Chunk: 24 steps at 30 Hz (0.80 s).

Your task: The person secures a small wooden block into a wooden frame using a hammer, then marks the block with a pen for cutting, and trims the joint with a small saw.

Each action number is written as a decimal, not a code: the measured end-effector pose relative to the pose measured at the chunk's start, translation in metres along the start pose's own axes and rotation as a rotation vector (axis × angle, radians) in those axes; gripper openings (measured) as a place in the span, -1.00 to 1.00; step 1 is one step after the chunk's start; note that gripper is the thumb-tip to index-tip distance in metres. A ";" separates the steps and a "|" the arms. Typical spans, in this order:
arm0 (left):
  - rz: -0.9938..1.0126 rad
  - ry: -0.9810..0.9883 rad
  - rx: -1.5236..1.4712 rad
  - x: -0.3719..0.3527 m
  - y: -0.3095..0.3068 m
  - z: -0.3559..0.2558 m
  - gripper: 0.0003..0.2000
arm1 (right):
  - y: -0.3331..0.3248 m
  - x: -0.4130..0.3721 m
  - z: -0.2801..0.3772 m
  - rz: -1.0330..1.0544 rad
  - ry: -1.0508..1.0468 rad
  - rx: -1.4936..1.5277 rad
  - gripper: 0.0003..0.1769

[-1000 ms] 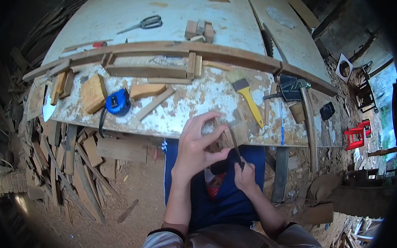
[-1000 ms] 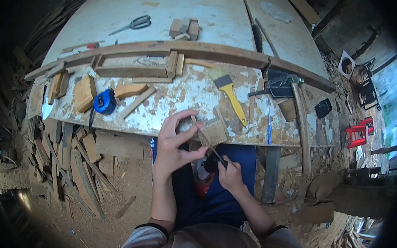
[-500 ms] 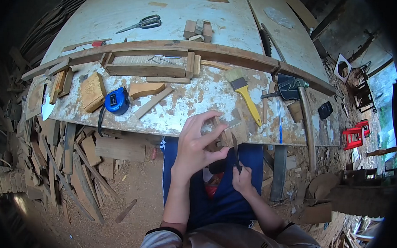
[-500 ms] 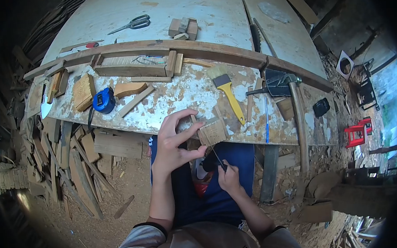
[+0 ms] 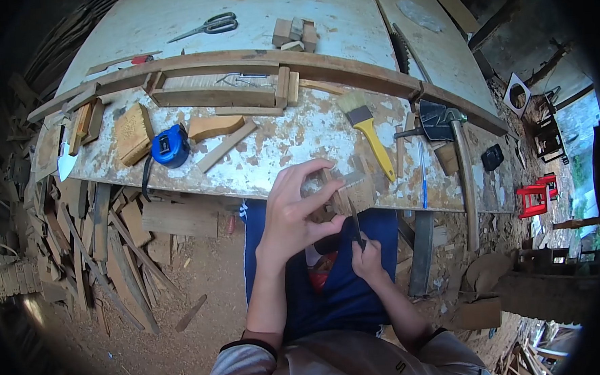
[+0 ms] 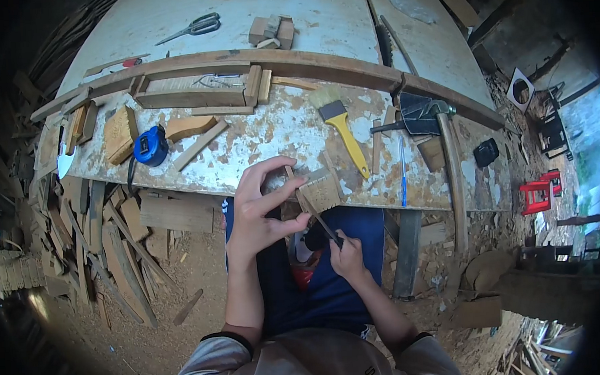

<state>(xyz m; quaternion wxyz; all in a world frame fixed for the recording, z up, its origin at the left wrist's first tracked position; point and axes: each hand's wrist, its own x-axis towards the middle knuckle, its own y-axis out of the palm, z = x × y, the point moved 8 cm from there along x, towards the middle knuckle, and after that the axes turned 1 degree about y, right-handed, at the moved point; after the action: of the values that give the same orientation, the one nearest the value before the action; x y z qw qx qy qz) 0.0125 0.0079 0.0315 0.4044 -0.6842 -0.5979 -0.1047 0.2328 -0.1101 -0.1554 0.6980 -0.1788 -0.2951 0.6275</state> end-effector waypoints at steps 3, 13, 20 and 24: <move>-0.021 -0.015 0.017 0.001 0.002 0.004 -0.38 | -0.010 0.015 0.039 0.028 0.038 0.026 -0.87; 0.000 -0.046 -0.002 -0.006 0.004 0.001 -0.38 | -0.014 0.022 0.058 0.000 0.006 0.058 -0.87; -0.013 -0.044 -0.016 -0.001 0.001 0.005 -0.39 | -0.015 0.036 0.047 0.075 -0.027 0.072 -0.89; 0.002 -0.018 -0.027 0.000 0.000 0.002 -0.39 | -0.013 0.030 0.044 0.025 -0.033 0.089 -0.86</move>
<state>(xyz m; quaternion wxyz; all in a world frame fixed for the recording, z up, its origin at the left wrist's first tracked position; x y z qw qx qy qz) 0.0116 0.0096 0.0303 0.3898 -0.6910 -0.5995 -0.1060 0.2156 -0.0882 -0.1081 0.6926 -0.1410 -0.2760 0.6514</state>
